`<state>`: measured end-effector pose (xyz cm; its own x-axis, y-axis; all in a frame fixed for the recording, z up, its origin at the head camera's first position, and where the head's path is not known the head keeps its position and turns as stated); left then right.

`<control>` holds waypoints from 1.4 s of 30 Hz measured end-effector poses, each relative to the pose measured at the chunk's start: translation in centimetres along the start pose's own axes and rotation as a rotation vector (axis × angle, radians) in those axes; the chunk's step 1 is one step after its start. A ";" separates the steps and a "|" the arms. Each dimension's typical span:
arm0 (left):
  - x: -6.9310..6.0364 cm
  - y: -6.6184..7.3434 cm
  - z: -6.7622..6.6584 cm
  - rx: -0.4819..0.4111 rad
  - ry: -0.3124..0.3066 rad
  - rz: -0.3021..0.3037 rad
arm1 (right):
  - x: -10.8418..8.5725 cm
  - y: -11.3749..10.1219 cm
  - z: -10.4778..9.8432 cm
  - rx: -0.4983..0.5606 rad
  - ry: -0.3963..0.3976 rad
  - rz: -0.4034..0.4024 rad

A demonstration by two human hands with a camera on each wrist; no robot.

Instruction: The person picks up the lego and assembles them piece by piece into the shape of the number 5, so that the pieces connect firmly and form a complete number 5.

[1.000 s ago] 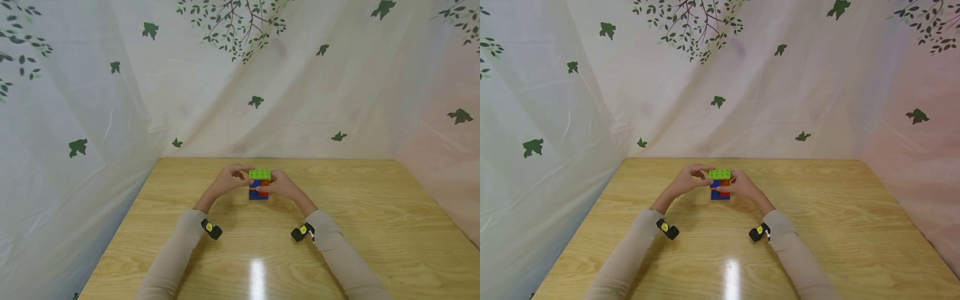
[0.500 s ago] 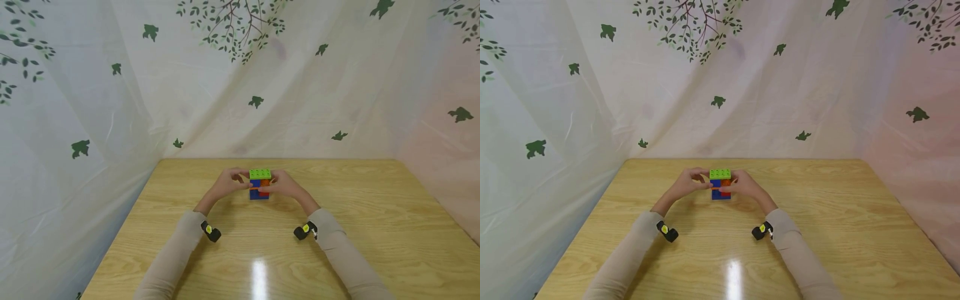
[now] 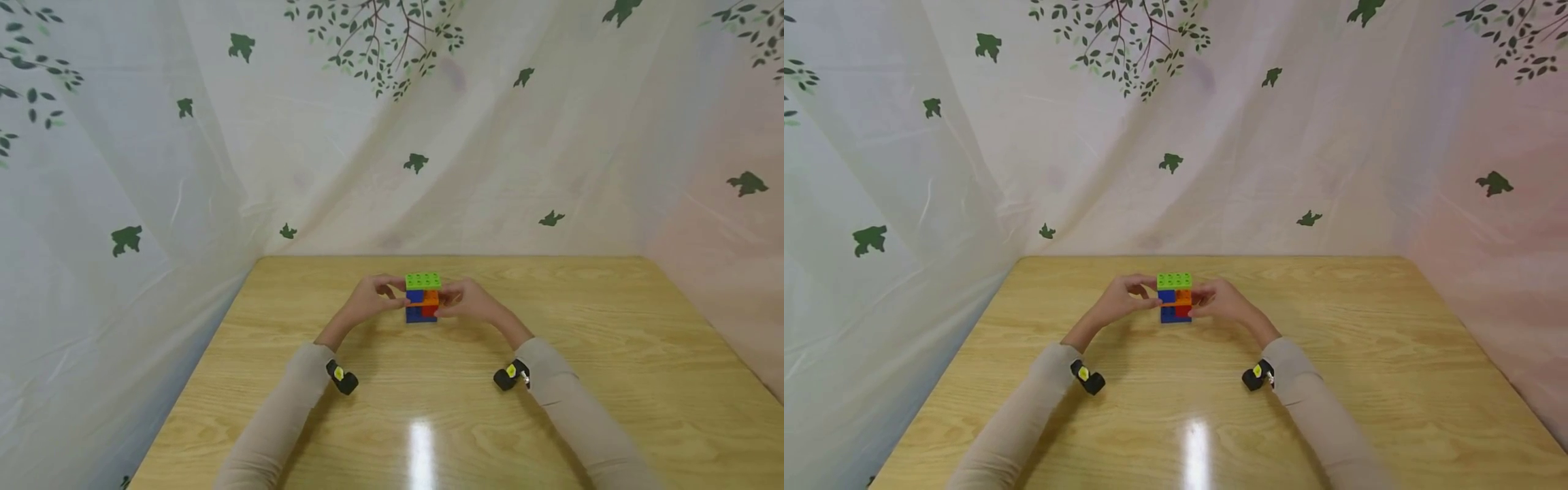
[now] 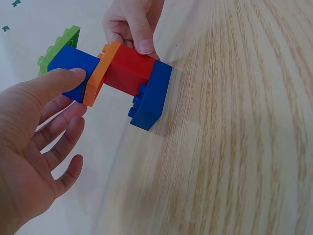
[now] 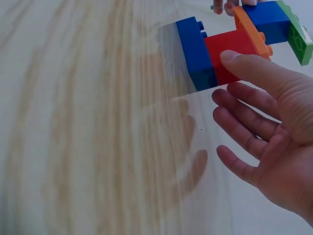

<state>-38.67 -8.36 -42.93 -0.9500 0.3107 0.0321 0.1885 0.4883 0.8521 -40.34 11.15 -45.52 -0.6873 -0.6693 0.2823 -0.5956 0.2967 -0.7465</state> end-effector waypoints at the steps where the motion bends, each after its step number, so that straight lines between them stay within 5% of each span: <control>1: 0.0 0.0 0.0 0.001 0.000 0.000 | 0.0 0.1 0.0 0.015 0.001 -0.001; 7: 0.1 -0.2 0.0 0.005 0.007 -0.006 | -0.2 0.5 0.5 0.074 -0.010 -0.009; 42: 0.2 0.0 0.0 -0.009 0.009 -0.041 | -0.5 -0.2 0.8 0.017 -0.036 0.010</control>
<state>-38.89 -8.32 -42.95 -0.9590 0.2834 0.0021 0.1475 0.4928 0.8575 -39.56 10.90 -45.95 -0.6776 -0.6905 0.2530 -0.5813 0.2922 -0.7594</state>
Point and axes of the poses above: each hand's wrist, its own x-axis towards the middle knuckle, its own z-axis out of the palm, y = z × x, the point moved 8 cm from there along x, towards the middle knuckle, and after that the axes turned 13 degrees about -z, right-handed, at the moved point
